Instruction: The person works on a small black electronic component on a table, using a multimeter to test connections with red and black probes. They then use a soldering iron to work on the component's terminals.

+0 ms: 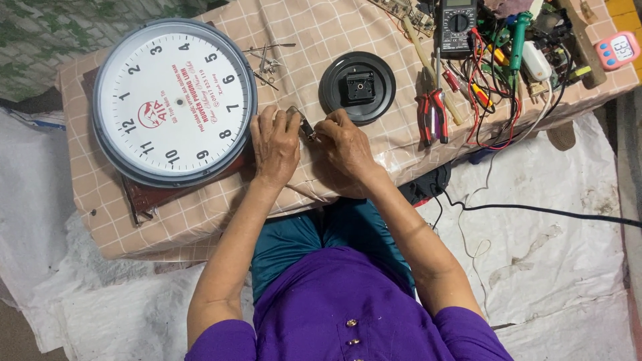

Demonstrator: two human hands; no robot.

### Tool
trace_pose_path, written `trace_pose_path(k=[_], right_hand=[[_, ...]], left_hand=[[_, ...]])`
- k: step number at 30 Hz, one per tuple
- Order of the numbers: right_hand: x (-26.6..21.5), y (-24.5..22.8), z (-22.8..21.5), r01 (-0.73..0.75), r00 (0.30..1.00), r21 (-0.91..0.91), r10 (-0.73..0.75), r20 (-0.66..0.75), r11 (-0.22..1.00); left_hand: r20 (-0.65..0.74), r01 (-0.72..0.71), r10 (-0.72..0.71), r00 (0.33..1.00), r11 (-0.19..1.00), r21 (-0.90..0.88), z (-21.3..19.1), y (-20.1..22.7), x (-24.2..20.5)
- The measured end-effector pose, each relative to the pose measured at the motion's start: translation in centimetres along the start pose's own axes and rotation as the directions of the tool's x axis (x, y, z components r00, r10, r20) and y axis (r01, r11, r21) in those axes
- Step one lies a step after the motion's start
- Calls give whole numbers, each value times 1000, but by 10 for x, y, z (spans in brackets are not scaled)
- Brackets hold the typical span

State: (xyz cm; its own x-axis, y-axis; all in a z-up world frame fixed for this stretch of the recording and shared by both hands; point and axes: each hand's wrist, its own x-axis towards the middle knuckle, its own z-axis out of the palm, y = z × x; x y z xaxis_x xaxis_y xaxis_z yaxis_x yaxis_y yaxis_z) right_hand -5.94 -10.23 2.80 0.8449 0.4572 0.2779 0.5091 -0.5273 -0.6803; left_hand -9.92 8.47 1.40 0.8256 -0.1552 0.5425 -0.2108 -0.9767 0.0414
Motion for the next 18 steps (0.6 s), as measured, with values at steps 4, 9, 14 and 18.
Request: trace_pose_path(k=[4, 9, 14, 18], right_hand=[[-5, 10, -15, -35, 999, 34, 35, 5, 999], [-5, 54, -28, -41, 994, 77, 48, -94, 996], [1, 66, -61, -7, 976, 112, 31, -214, 994], [11, 85, -64, 40, 943, 83, -10, -334, 996]], left_hand=[[-10, 4, -4, 1000, 1000, -29, -1, 6, 4], [-30, 26, -29, 999, 993, -119, 6, 18, 13], [-28, 55, -63, 998, 970, -238, 22, 33, 34], [-27, 44, -57, 998, 932, -360, 50, 39, 55]])
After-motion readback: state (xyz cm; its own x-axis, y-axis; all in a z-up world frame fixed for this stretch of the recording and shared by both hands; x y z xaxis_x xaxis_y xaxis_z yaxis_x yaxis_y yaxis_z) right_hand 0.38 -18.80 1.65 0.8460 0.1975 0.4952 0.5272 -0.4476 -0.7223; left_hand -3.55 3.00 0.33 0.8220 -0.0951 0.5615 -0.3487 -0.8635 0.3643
